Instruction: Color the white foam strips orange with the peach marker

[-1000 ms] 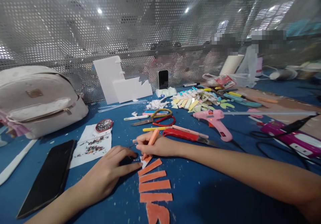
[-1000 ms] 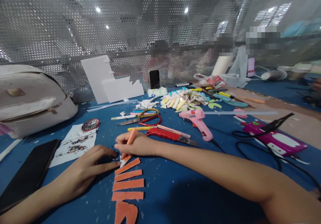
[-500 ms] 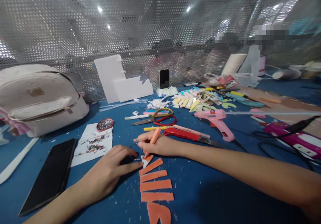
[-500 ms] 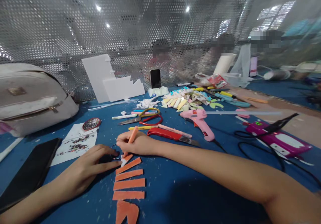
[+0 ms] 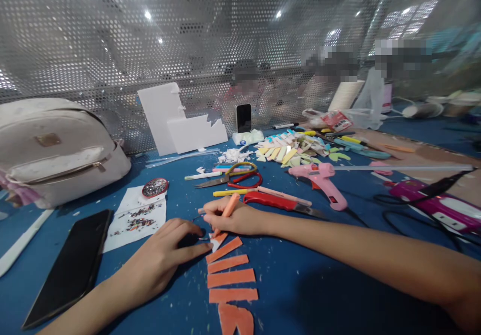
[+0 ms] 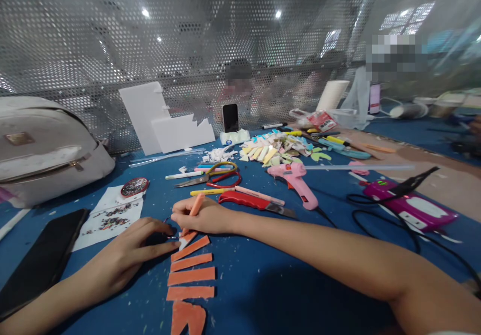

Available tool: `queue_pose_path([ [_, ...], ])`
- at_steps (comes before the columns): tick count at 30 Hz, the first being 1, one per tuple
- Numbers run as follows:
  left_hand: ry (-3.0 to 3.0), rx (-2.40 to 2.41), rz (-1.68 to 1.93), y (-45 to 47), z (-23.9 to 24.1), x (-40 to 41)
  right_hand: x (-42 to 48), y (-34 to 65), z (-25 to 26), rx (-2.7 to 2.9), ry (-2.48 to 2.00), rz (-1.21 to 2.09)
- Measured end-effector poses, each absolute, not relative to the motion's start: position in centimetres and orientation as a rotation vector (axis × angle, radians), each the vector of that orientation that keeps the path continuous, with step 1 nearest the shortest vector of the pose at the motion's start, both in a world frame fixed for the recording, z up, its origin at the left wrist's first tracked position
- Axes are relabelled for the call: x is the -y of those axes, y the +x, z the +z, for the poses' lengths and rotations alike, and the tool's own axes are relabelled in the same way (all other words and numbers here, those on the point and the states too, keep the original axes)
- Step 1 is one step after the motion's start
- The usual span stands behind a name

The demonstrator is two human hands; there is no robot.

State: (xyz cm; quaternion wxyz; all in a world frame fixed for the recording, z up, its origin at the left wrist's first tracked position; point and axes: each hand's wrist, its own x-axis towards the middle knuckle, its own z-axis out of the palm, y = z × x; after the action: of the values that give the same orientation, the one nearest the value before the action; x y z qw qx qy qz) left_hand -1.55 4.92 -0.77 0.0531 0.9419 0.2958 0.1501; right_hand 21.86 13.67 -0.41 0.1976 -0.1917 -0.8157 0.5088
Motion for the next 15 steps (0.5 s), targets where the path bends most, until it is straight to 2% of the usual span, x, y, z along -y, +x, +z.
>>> queue_pose_path([
  [15, 2.866, -0.897, 0.475, -1.38, -0.45, -4.86, -14.03, 21.69, -1.19, 2.251, -0.507, 1.459],
])
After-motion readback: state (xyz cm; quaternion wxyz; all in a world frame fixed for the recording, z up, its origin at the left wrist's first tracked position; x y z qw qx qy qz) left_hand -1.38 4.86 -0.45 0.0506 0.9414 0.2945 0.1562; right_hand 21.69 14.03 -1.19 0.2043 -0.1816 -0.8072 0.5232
